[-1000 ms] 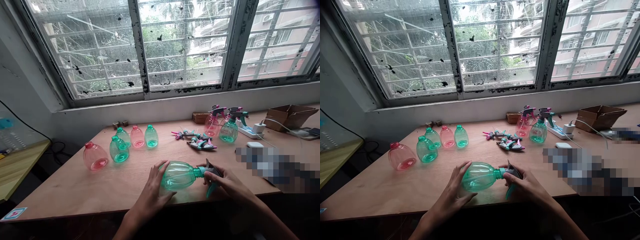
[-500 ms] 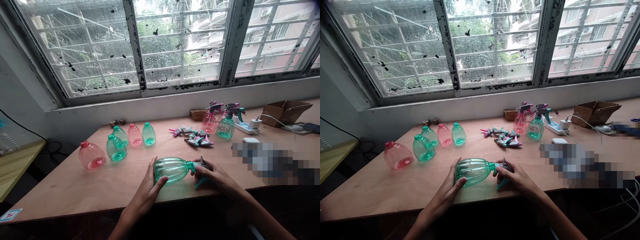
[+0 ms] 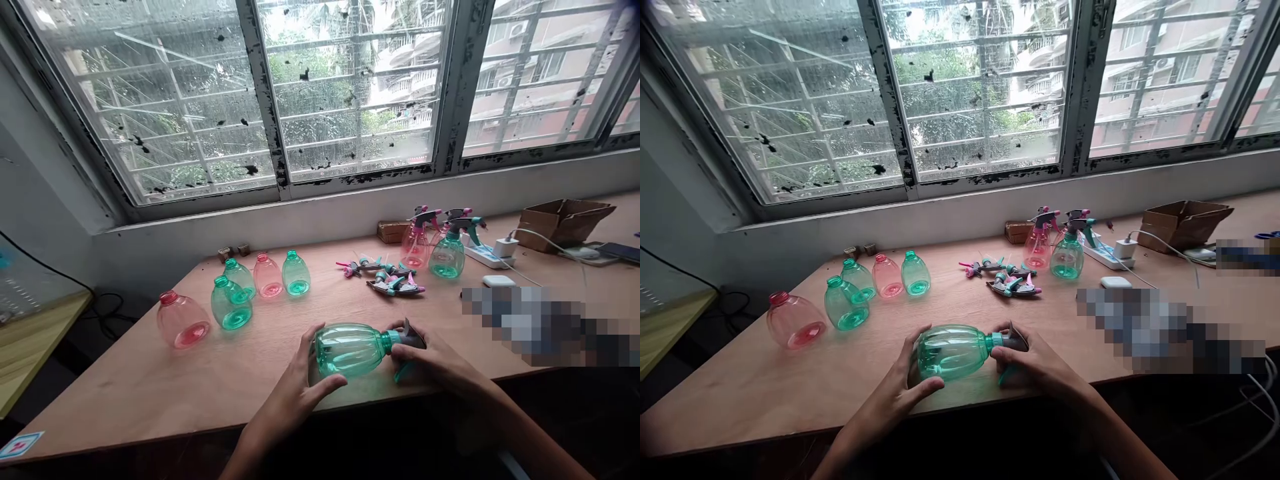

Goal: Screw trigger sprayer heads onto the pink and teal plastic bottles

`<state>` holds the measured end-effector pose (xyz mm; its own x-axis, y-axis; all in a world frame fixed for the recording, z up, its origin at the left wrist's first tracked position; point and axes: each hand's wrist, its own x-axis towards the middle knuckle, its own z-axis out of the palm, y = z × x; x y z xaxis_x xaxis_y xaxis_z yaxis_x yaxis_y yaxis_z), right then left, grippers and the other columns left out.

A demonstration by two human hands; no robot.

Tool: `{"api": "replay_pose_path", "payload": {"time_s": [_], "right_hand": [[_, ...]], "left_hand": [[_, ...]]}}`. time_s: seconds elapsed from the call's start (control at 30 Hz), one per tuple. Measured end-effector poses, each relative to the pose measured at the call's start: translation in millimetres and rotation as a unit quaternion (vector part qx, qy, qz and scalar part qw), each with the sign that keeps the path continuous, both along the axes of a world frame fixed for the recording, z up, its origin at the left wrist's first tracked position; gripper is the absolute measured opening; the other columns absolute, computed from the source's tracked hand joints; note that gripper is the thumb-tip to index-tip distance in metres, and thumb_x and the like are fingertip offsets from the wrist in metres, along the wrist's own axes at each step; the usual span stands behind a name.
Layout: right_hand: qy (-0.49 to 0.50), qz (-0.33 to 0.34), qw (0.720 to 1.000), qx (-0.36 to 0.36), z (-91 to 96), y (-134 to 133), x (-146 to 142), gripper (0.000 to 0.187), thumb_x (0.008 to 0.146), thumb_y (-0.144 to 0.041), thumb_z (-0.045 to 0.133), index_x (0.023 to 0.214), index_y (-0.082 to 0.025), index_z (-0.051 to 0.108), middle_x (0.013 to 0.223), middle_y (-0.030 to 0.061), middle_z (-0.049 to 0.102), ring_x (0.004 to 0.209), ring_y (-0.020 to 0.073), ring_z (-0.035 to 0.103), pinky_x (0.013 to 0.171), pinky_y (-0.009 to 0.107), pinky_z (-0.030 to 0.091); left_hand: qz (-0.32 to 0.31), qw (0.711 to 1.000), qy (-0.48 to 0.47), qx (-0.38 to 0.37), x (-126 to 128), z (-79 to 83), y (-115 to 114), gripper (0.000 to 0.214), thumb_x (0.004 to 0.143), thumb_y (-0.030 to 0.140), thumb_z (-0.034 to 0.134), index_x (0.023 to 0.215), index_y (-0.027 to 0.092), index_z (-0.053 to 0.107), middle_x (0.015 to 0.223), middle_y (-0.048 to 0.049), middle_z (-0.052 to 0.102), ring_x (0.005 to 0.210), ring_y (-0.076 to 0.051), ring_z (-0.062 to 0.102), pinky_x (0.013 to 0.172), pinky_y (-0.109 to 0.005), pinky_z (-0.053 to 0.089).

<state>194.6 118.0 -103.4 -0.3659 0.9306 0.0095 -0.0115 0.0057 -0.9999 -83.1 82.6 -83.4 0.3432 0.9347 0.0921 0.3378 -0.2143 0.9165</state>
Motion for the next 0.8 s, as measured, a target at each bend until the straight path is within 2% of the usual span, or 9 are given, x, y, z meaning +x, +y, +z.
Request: {"api": "replay_pose_path", "payload": {"time_s": [0.07, 0.2, 0.37, 0.47, 0.57, 0.7, 0.8], "right_hand": [[-0.006, -0.001, 1.0, 0.003, -0.1, -0.2, 0.1, 0.045, 0.076, -0.045, 0.08, 0.105, -0.018, 0.059, 0.071, -0.0011, 0.068, 0.069, 0.018, 0.063, 0.066, 0.028, 0.051], [0.011, 0.01, 1.0, -0.001, -3.7, 0.7, 0.3, 0.044, 0.08, -0.044, 0.078, 0.107, -0.017, 0.057, 0.071, -0.0001, 0.07, 0.067, 0.0182, 0.064, 0.066, 0.031, 0.053], [0.021, 0.011, 1.0, -0.006, -2.9, 0.6, -0.8, 0.046, 0.078, -0.044, 0.079, 0.107, -0.016, 0.057, 0.077, 0.0022, 0.072, 0.067, 0.0185, 0.066, 0.065, 0.031, 0.054], [0.015, 0.012, 1.0, -0.006, -1.0, -1.1, -1.1, 0.046, 0.077, -0.045, 0.079, 0.107, -0.016, 0.059, 0.077, 0.0025, 0.072, 0.066, 0.0183, 0.067, 0.064, 0.031, 0.054], [0.011, 0.01, 1.0, -0.006, -0.6, -2.4, -1.1, 0.044, 0.078, -0.045, 0.079, 0.105, -0.016, 0.06, 0.077, 0.002, 0.071, 0.065, 0.0181, 0.066, 0.064, 0.031, 0.055], [0.008, 0.009, 1.0, 0.003, 0.0, -2.1, -1.2, 0.041, 0.078, -0.044, 0.079, 0.101, -0.015, 0.061, 0.077, 0.0016, 0.071, 0.065, 0.0168, 0.065, 0.064, 0.03, 0.055], [0.008, 0.005, 1.0, 0.004, 0.8, -1.7, -1.8, 0.041, 0.077, -0.043, 0.08, 0.1, -0.015, 0.061, 0.073, 0.0006, 0.07, 0.063, 0.0155, 0.064, 0.062, 0.028, 0.054]], "left_hand": [[0.005, 1.0, -0.005, -0.001, -0.1, -2.4, 0.2, 0.088, 0.081, 0.032, 0.077, 0.149, 0.03, 0.02, 0.154, -0.0115, 0.037, 0.142, -0.03, 0.04, 0.118, -0.047, 0.033], [0.025, 0.999, 0.03, 0.018, -1.6, -4.8, 0.6, 0.111, 0.071, 0.03, 0.085, 0.155, 0.027, 0.012, 0.16, -0.0143, 0.027, 0.148, -0.035, 0.026, 0.122, -0.051, 0.021], [0.015, 0.997, 0.062, 0.033, -2.1, -3.2, 1.3, 0.1, 0.071, 0.027, 0.085, 0.152, 0.026, 0.025, 0.158, -0.0114, 0.033, 0.146, -0.032, 0.03, 0.123, -0.046, 0.023], [0.016, 0.997, 0.066, 0.038, -2.1, -2.5, 0.0, 0.106, 0.072, 0.025, 0.083, 0.154, 0.03, 0.017, 0.16, -0.0099, 0.031, 0.145, -0.032, 0.032, 0.121, -0.047, 0.025], [0.008, 0.997, 0.068, 0.022, -3.9, -1.3, -2.6, 0.115, 0.071, 0.032, 0.084, 0.157, 0.028, 0.007, 0.162, -0.0109, 0.027, 0.147, -0.035, 0.028, 0.121, -0.05, 0.023], [0.021, 0.997, 0.069, -0.006, -5.8, 2.1, -3.5, 0.089, 0.089, 0.049, 0.062, 0.158, 0.021, 0.012, 0.165, -0.0109, 0.021, 0.152, -0.033, 0.017, 0.124, -0.05, 0.014], [0.023, 0.996, 0.082, 0.003, -4.6, 3.7, -1.9, 0.087, 0.089, 0.047, 0.064, 0.157, 0.022, 0.017, 0.165, -0.0093, 0.021, 0.152, -0.03, 0.017, 0.125, -0.047, 0.014]]}}
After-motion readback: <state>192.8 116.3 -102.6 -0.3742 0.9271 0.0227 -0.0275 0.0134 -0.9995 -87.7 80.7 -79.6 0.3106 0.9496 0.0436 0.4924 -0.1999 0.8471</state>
